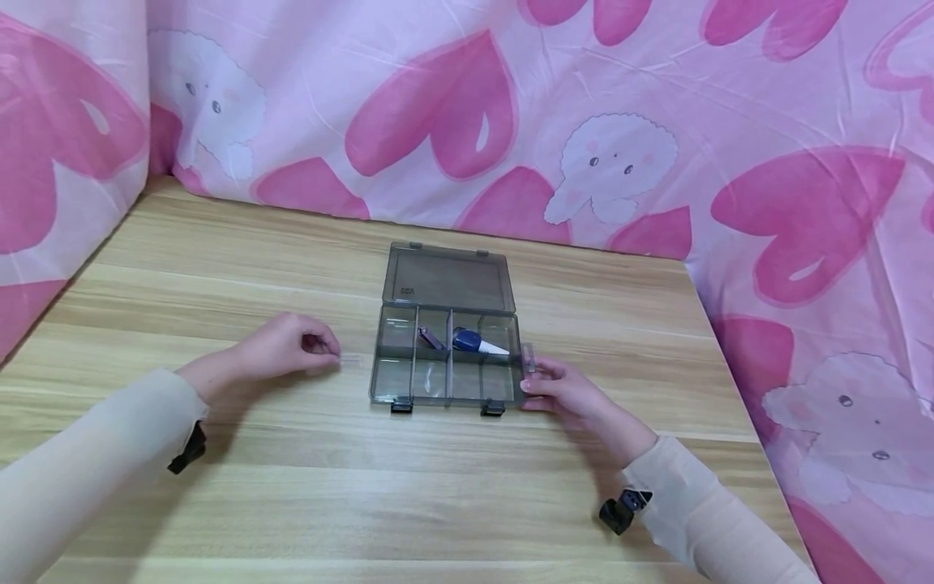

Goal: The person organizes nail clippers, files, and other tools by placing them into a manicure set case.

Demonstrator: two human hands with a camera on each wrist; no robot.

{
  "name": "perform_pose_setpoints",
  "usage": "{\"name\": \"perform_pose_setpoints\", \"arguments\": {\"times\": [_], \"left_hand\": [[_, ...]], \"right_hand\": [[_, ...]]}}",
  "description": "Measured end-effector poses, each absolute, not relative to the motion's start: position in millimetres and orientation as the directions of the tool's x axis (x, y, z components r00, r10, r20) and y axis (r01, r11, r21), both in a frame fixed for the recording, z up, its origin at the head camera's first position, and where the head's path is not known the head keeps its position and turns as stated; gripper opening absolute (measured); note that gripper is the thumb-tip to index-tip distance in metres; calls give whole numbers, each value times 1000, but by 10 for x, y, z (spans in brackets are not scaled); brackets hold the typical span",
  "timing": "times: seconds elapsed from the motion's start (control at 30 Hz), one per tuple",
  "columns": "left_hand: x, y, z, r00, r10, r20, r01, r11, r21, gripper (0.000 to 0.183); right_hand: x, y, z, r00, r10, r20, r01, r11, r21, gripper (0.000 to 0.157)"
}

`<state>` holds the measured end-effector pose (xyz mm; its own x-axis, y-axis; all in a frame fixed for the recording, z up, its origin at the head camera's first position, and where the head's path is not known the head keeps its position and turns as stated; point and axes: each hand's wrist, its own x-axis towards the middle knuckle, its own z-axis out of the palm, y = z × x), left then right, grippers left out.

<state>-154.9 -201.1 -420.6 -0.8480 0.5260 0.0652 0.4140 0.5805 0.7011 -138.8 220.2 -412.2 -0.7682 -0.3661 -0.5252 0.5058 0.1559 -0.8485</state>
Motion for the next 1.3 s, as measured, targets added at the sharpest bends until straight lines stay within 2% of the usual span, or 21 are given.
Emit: {"name": "perform_pose_setpoints", "arguments": {"times": [0.27,0.63,1.0,1.17,1.3], "left_hand": [[-1553,-1865,-3989,-864,498,75,399,586,705,8],[-1568,-1634,-3791,-853,508,117,426,550,718,9],[-1598,-1318,-3670,-811,558,178,501,504,704,8],[-1618,-1153,-3654,-780,599,178,527,477,703,8],[-1625,-992,-3619,-770,627,115,500,483,719,6]], "right_hand": [[-1363,2247,-4106,-768,-368,-523,501,163,-850,62],[-1356,2230,-4098,-780,-385,-494,489,118,-864,61],[-1315,2197,-4075,-782,-367,-503,493,130,-861,56],[-1347,2184,-4067,-761,-362,-538,540,104,-835,42],[-1384,2190,-4073,-753,-351,-557,567,86,-819,27]]}}
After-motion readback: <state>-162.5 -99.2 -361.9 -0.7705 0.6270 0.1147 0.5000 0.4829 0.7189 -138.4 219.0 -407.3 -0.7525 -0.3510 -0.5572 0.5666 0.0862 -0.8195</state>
